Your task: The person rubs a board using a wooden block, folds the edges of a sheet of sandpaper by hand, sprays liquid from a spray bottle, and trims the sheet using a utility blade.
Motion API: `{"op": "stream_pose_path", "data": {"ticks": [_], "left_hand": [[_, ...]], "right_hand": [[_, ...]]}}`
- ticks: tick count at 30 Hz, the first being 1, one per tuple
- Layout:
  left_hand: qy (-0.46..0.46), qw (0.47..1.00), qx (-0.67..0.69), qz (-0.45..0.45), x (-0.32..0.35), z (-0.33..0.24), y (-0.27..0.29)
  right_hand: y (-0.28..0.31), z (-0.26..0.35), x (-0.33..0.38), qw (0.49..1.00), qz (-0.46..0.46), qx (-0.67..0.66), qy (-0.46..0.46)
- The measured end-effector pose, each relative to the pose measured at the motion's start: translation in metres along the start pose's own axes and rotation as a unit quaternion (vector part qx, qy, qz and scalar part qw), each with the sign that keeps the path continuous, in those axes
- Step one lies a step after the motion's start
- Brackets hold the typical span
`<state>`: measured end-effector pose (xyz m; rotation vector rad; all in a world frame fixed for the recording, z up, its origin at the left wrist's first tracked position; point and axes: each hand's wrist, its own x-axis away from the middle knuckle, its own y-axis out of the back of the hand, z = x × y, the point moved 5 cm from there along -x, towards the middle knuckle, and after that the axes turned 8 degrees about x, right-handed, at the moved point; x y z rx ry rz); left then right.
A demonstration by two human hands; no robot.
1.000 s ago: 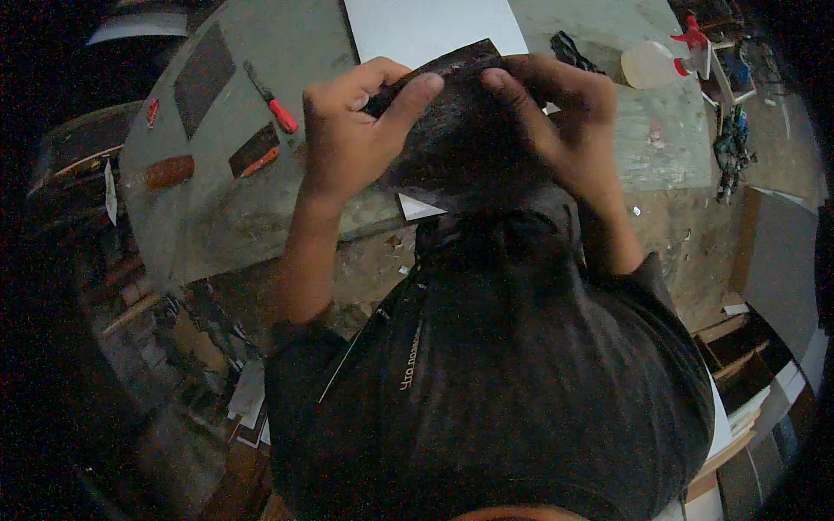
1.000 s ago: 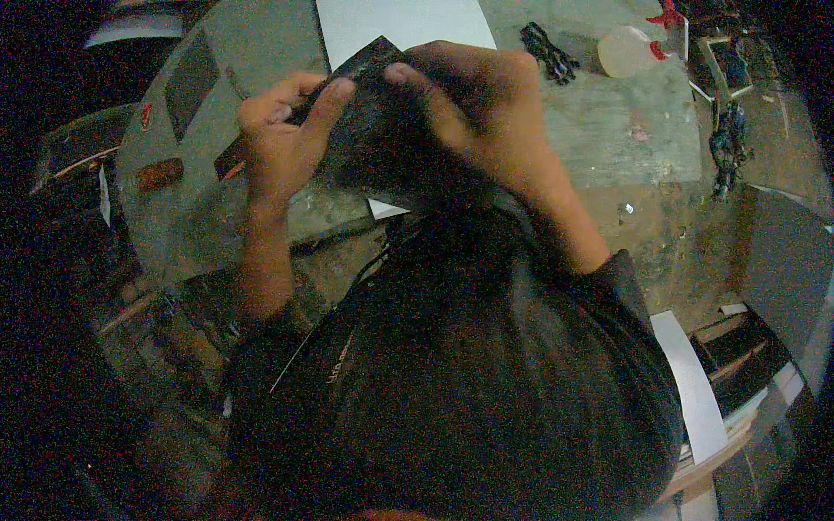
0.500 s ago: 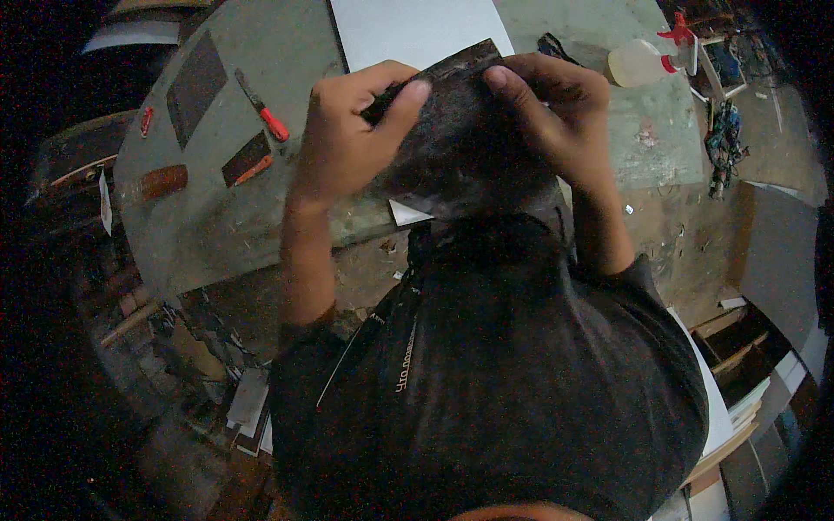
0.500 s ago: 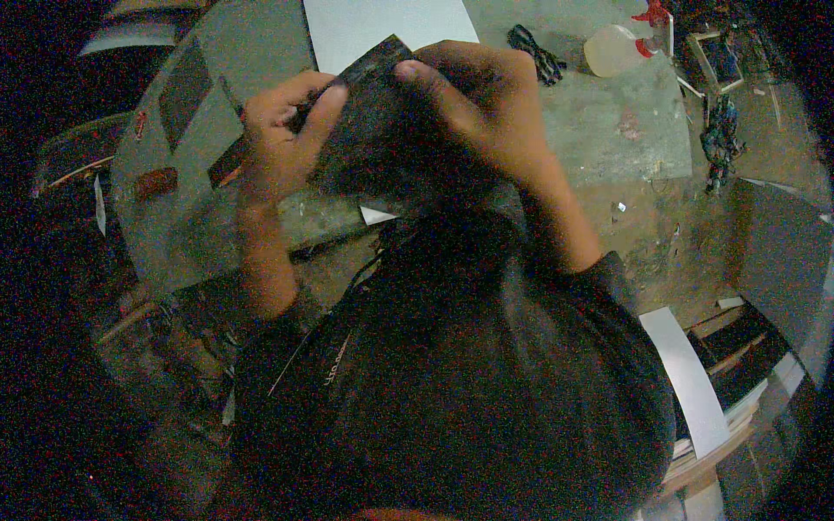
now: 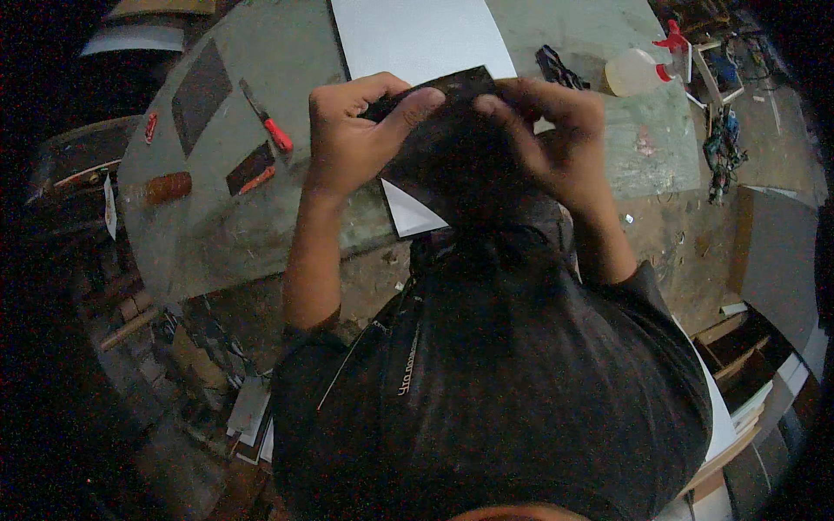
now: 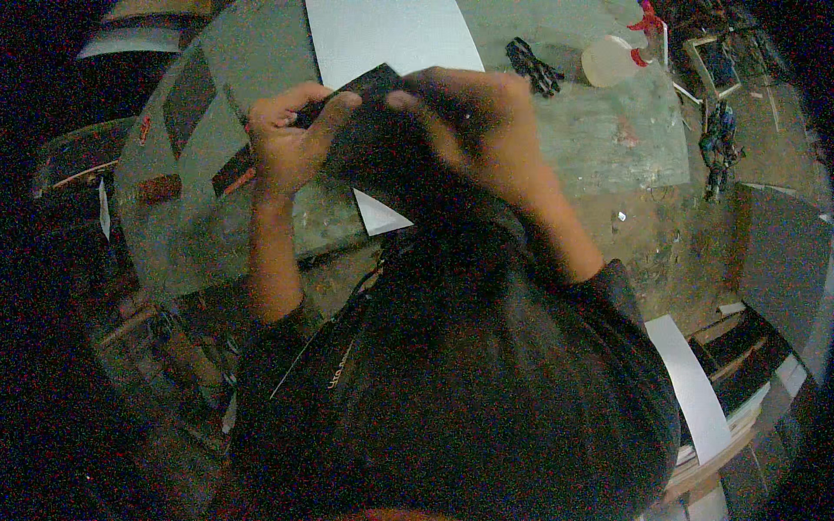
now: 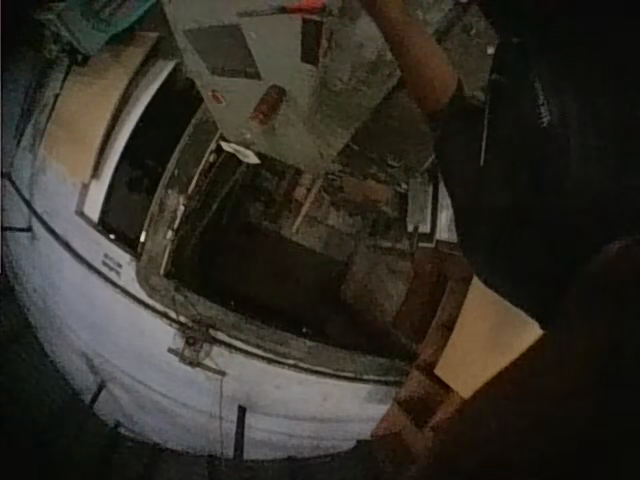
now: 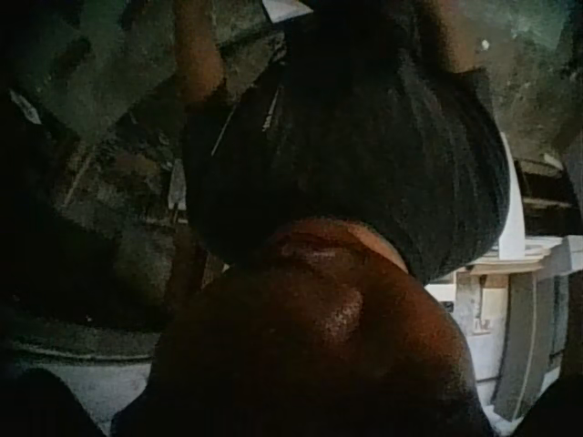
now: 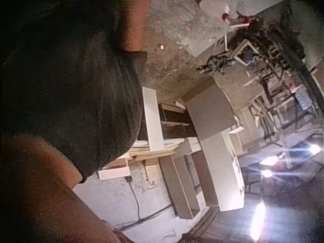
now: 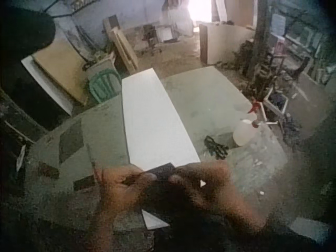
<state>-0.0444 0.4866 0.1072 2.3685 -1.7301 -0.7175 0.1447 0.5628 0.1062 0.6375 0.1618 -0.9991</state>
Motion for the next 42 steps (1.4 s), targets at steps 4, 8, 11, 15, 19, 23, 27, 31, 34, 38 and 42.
{"op": "stream_pose_path", "data": {"ticks": [4,8,11,15,19,23,27,31,34,38,42], "left_hand": [[0.033,0.999,-0.007,-0.040,-0.004,0.006,-0.005],[0.070,0.992,-0.101,-0.004,-0.008,0.007,-0.004],[0.070,0.990,-0.120,-0.015,-0.013,0.006,-0.010],[0.002,0.995,-0.064,-0.073,-0.020,0.012,-0.011],[-0.023,0.991,-0.125,-0.031,-0.024,0.007,-0.010],[-0.039,0.986,-0.157,-0.026,-0.022,0.010,-0.010],[0.004,0.990,-0.130,-0.048,-0.019,-0.012,-0.018],[0.013,0.996,-0.092,-0.006,-0.013,-0.015,-0.020],[0.037,0.996,-0.065,0.053,-0.011,-0.016,-0.017],[0.023,0.995,-0.041,0.086,-0.009,-0.012,-0.009],[0.036,0.990,0.035,0.128,-0.014,-0.009,-0.012]], "right_hand": [[0.002,0.004,0.001,1.000,-0.008,0.006,0.016],[0.002,-0.001,0.007,0.997,0.041,0.047,0.037],[0.006,0.002,0.006,0.994,0.031,0.063,0.078],[0.003,-0.001,0.003,0.993,0.029,0.072,0.088],[0.003,-0.002,0.001,0.994,0.014,0.051,0.095],[-0.002,0.010,-0.001,0.992,0.081,0.051,0.076],[-0.008,-0.007,-0.004,0.997,0.019,-0.054,-0.054],[-0.011,-0.021,0.001,0.988,0.026,-0.123,-0.094],[-0.007,-0.017,0.001,0.984,0.028,-0.147,-0.102],[-0.006,-0.024,0.000,0.984,0.046,-0.140,-0.105],[-0.001,-0.022,-0.002,0.990,0.013,-0.121,-0.077]]}}
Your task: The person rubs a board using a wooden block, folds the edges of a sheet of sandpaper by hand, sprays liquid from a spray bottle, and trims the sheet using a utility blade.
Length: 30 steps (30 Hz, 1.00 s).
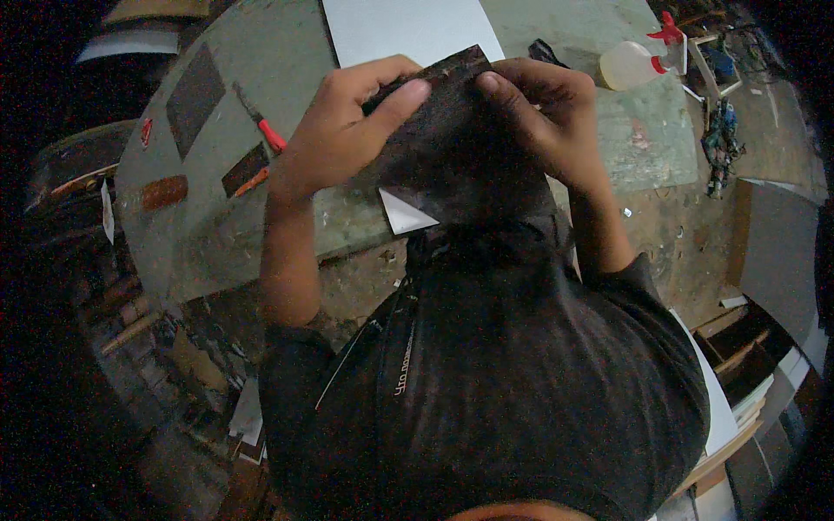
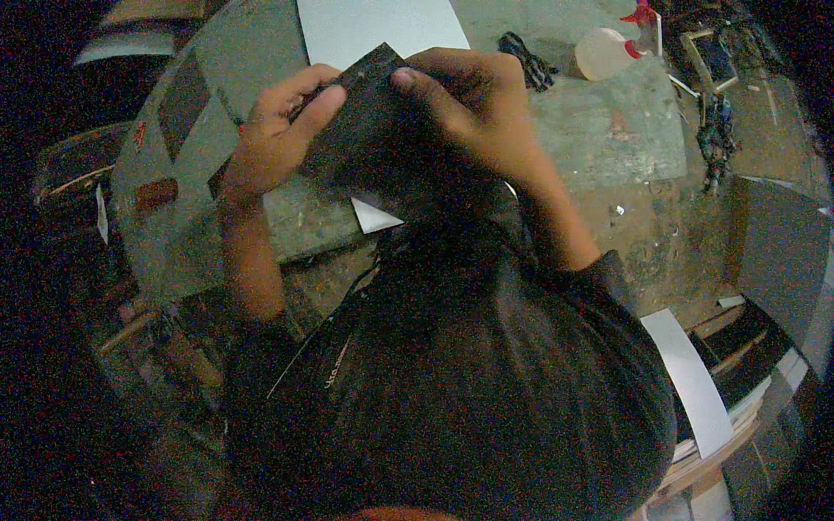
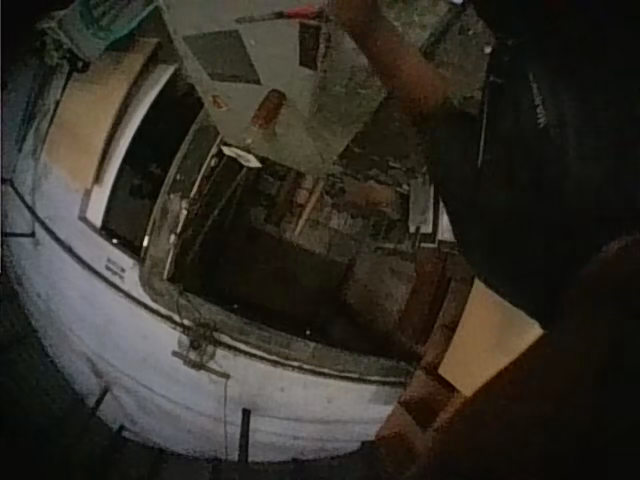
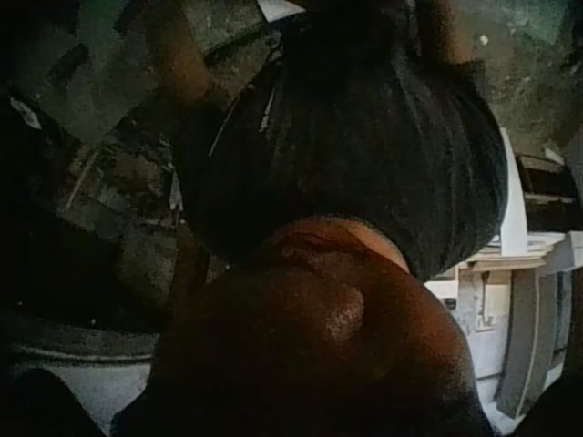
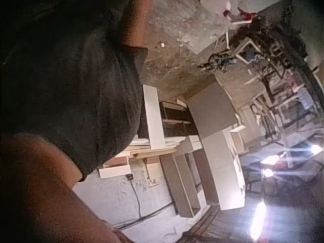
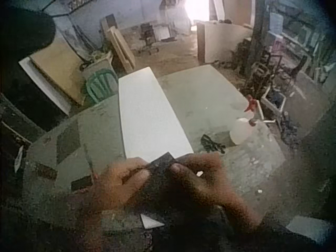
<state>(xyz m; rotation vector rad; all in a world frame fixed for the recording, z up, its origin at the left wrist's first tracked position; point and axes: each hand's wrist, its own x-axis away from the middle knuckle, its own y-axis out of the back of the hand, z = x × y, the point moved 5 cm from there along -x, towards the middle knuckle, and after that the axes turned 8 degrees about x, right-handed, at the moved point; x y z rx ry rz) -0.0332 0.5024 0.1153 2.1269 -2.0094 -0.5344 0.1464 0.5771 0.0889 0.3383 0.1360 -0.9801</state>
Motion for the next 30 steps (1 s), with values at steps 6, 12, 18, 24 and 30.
{"op": "stream_pose_path", "data": {"ticks": [6,12,18,24,30], "left_hand": [[-0.035,0.991,-0.089,-0.097,-0.002,0.006,-0.013],[0.009,0.986,-0.119,-0.115,-0.005,0.001,-0.006],[0.012,0.994,-0.079,-0.070,0.002,0.003,-0.012],[-0.094,0.995,-0.033,-0.001,0.007,0.004,0.003],[0.034,0.998,-0.037,-0.040,0.000,0.006,-0.008]], "right_hand": [[-0.006,0.010,0.004,0.992,-0.018,0.103,0.073],[-0.010,0.024,0.003,0.989,0.000,0.109,0.102],[-0.007,-0.004,0.002,0.999,0.031,-0.008,-0.029],[-0.006,-0.001,-0.004,0.999,0.051,0.015,-0.013],[-0.011,0.008,-0.001,0.991,0.037,0.111,0.057]]}}
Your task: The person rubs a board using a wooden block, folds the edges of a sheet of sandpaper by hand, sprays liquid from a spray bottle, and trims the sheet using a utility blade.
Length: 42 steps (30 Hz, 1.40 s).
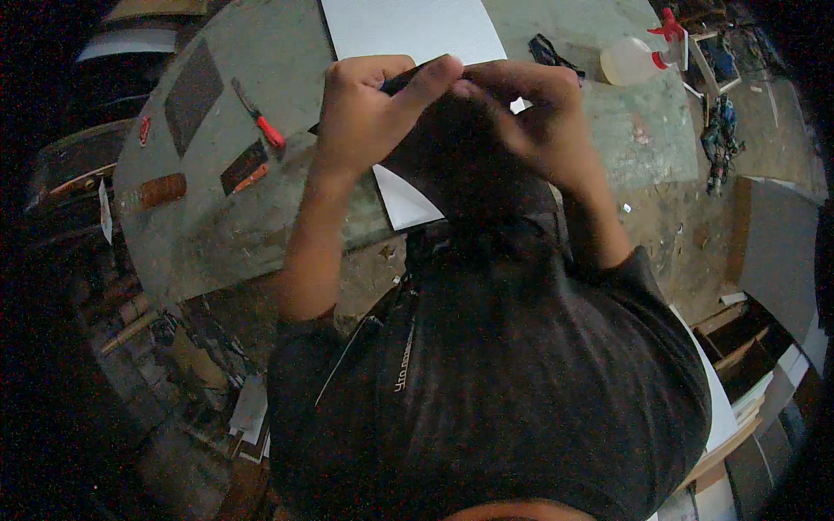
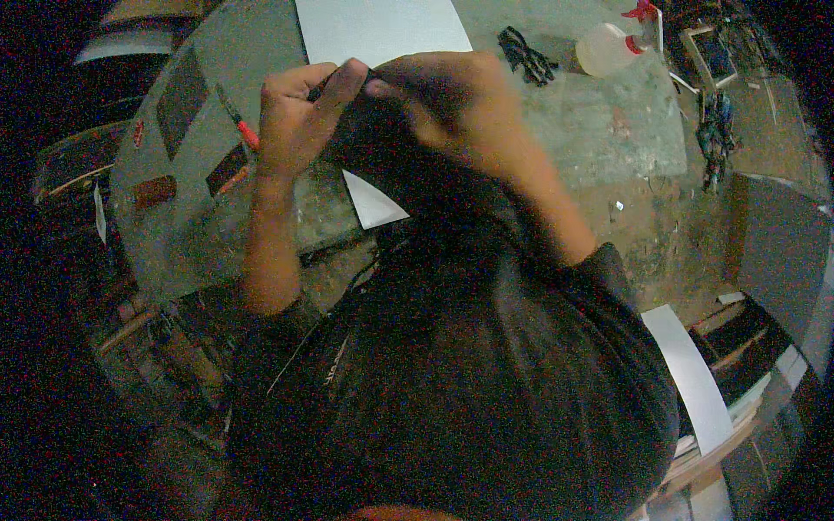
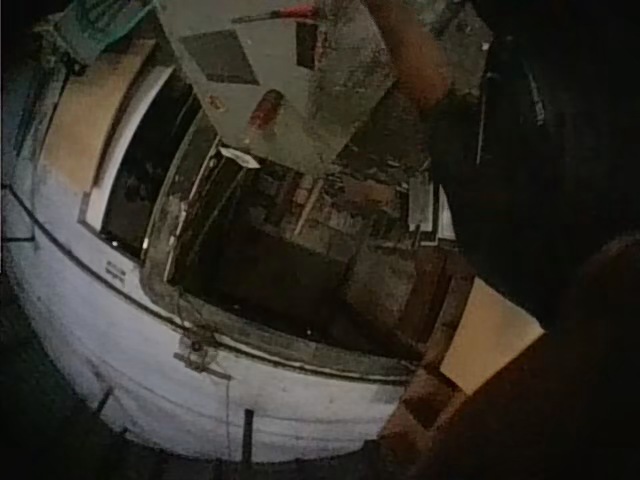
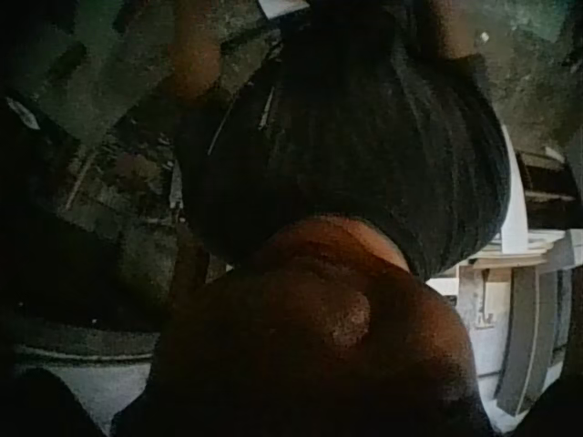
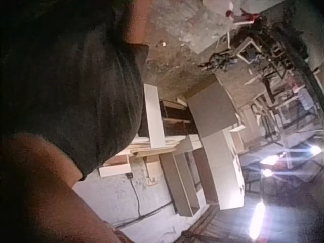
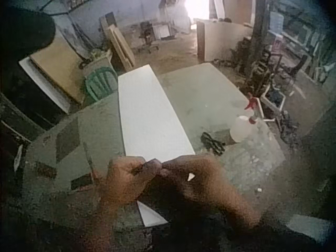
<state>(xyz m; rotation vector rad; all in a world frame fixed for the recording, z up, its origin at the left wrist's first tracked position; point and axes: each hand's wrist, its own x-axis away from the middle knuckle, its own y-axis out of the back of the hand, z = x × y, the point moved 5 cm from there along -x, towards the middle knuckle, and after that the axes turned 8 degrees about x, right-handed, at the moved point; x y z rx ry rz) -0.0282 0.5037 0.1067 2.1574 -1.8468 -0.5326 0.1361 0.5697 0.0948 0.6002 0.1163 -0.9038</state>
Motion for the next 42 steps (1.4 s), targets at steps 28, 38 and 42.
{"op": "stream_pose_path", "data": {"ticks": [28,38,42], "left_hand": [[0.002,0.984,-0.173,-0.042,0.006,-0.035,0.024],[0.034,0.999,-0.014,0.020,0.029,-0.001,0.043],[0.004,0.997,0.024,0.068,0.038,0.000,0.046]], "right_hand": [[0.023,-0.002,0.002,0.997,-0.055,-0.024,-0.055],[0.008,-0.010,0.000,0.992,-0.026,-0.073,-0.103],[0.007,-0.012,0.000,0.991,-0.017,-0.089,-0.094]]}}
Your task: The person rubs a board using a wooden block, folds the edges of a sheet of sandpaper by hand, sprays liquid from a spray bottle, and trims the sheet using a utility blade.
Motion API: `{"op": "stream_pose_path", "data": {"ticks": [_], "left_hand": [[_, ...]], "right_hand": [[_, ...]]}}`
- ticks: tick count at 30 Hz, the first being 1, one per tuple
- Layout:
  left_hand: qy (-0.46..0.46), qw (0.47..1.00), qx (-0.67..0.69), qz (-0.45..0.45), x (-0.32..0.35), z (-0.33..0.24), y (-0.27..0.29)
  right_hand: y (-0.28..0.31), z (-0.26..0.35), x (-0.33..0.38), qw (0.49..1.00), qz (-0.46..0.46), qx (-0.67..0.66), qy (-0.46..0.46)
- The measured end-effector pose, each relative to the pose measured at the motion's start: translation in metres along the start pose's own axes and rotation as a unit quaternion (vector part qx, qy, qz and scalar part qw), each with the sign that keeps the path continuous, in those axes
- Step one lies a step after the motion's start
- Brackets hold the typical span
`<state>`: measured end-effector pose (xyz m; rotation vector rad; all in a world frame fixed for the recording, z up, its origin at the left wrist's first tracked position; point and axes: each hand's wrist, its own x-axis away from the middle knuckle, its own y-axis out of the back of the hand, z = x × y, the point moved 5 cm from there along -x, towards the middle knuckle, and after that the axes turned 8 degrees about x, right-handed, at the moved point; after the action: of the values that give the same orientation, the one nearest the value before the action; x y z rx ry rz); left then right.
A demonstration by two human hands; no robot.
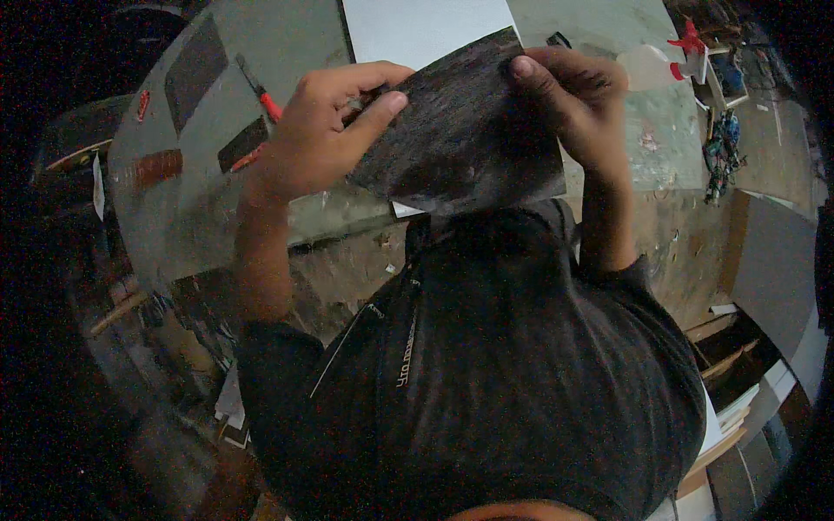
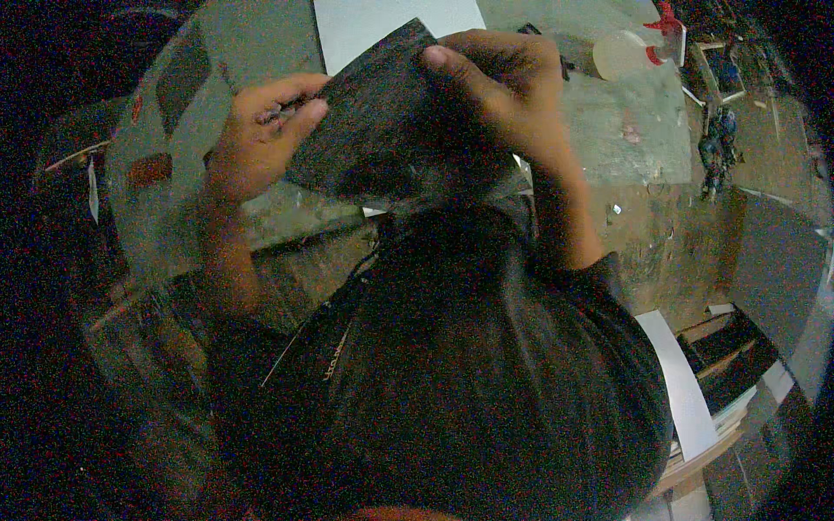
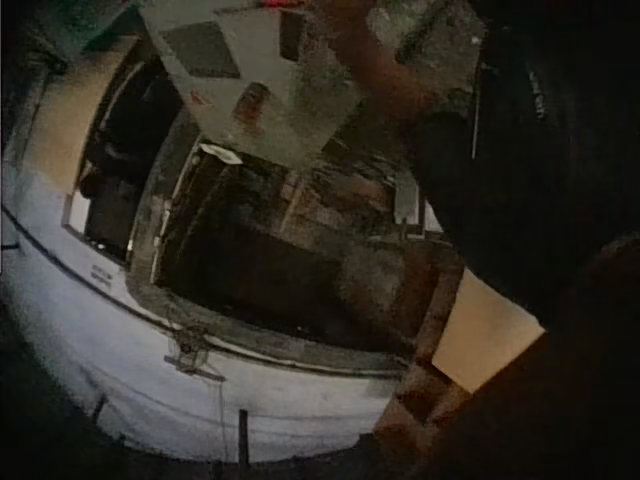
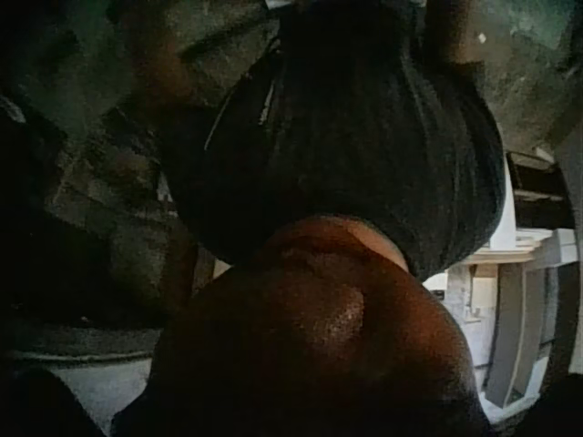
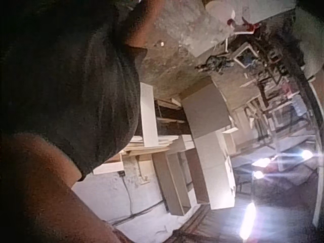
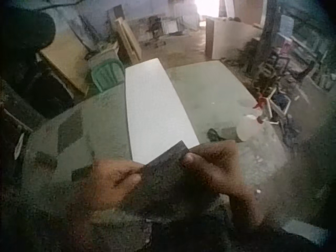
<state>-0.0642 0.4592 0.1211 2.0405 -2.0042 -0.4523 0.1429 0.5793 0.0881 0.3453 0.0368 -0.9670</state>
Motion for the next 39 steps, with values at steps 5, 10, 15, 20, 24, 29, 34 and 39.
{"op": "stream_pose_path", "data": {"ticks": [5,10,15,20,24,29,34,39], "left_hand": [[-0.066,0.997,0.044,0.024,0.002,-0.009,0.003],[0.023,0.993,-0.112,-0.018,-0.008,-0.012,-0.002],[-0.043,0.995,-0.089,-0.028,0.001,-0.014,-0.002],[-0.061,0.996,-0.066,0.025,0.006,-0.021,0.007],[-0.070,0.991,-0.083,0.076,0.012,-0.021,0.012],[-0.045,0.992,-0.082,0.090,0.030,-0.004,0.024],[-0.013,0.995,-0.097,0.008,0.020,-0.016,0.020],[0.088,0.986,-0.112,-0.086,0.012,-0.009,0.003]], "right_hand": [[0.002,0.003,0.000,0.998,-0.027,0.051,0.020],[0.002,0.009,0.001,0.996,-0.045,0.077,0.032],[0.007,0.007,0.002,0.996,-0.040,0.076,0.035],[0.003,0.002,-0.002,0.999,-0.020,0.042,0.016],[0.001,0.003,-0.003,0.999,0.000,0.029,0.029],[0.018,-0.010,-0.006,0.999,-0.025,0.030,0.033],[0.014,-0.001,-0.003,0.998,-0.032,0.038,0.033],[0.011,0.000,-0.001,0.997,-0.031,0.063,0.029]]}}
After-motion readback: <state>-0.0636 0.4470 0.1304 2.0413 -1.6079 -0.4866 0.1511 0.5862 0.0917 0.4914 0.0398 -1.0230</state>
